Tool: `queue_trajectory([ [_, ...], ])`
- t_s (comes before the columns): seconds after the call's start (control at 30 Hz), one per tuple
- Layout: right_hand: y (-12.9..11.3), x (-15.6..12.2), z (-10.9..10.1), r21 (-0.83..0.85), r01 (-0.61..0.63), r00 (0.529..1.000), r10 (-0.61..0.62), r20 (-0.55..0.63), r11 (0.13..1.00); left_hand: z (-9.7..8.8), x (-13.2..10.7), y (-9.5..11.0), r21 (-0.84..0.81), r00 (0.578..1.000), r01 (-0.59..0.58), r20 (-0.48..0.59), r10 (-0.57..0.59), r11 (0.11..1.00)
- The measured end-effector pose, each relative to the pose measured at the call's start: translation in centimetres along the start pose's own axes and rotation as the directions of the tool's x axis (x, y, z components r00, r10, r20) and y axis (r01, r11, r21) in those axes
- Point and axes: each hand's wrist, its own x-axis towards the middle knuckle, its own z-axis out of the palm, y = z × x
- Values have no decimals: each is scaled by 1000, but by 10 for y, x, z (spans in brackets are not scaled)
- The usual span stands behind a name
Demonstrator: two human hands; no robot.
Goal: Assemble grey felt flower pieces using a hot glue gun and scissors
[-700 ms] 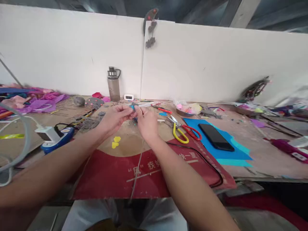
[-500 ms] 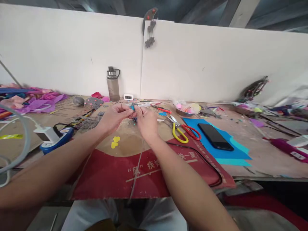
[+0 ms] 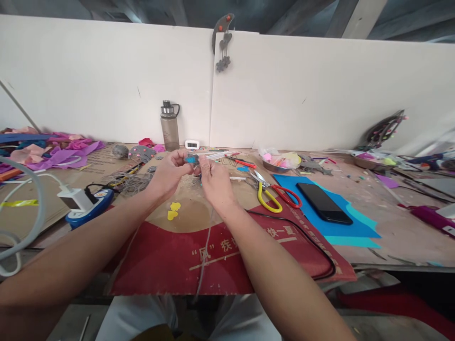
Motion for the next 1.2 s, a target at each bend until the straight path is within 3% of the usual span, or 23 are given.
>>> queue_trajectory([
  [0.13, -1, -1, 2, 30, -48, 998, 49, -48, 998, 1, 1, 1, -97, 999, 13, -42, -17, 995],
  [0.33, 1, 1, 6, 177, -102, 994, 105, -7, 979, 3, -1, -1, -138, 999, 0, -48, -7, 990],
  [0.47, 3, 5, 4, 285, -157, 986, 168, -16, 945, -2, 0, -2, -162, 998, 48, 48, -41, 986],
  [0.6, 6, 10, -4, 521, -299, 952, 285, 108, 800, -15, 5, -3, -277, 948, 231, 281, -151, 933],
  [0.67, 7, 12, -8, 604, -373, 926, 327, 189, 704, -22, 11, -6, -308, 917, 312, 346, -199, 899],
  [0.7, 7, 13, -10, 625, -396, 915, 342, 212, 673, -26, 14, -8, -307, 913, 340, 334, -234, 889],
  [0.77, 7, 13, -11, 636, -419, 905, 357, 233, 648, -35, 19, -14, -281, 931, 348, 214, -295, 894],
  [0.87, 9, 14, -11, 612, -425, 903, 354, 242, 667, -48, 27, -20, -227, 950, 277, -82, -302, 934],
  [0.93, 11, 15, -10, 561, -432, 901, 362, 238, 706, -55, 30, -17, -204, 943, 258, -161, -292, 944],
  [1.0, 14, 15, -10, 474, -446, 895, 376, 239, 759, -58, 31, -11, -160, 942, 285, -135, -307, 945],
  [1.1, 19, 14, -10, 300, -437, 889, 357, 285, 848, -55, 27, -1, 14, 943, 333, 13, -333, 943],
  [1.2, 22, 14, -12, 98, -351, 898, 305, 318, 931, -47, 22, 3, 172, 944, 250, 173, -279, 953],
])
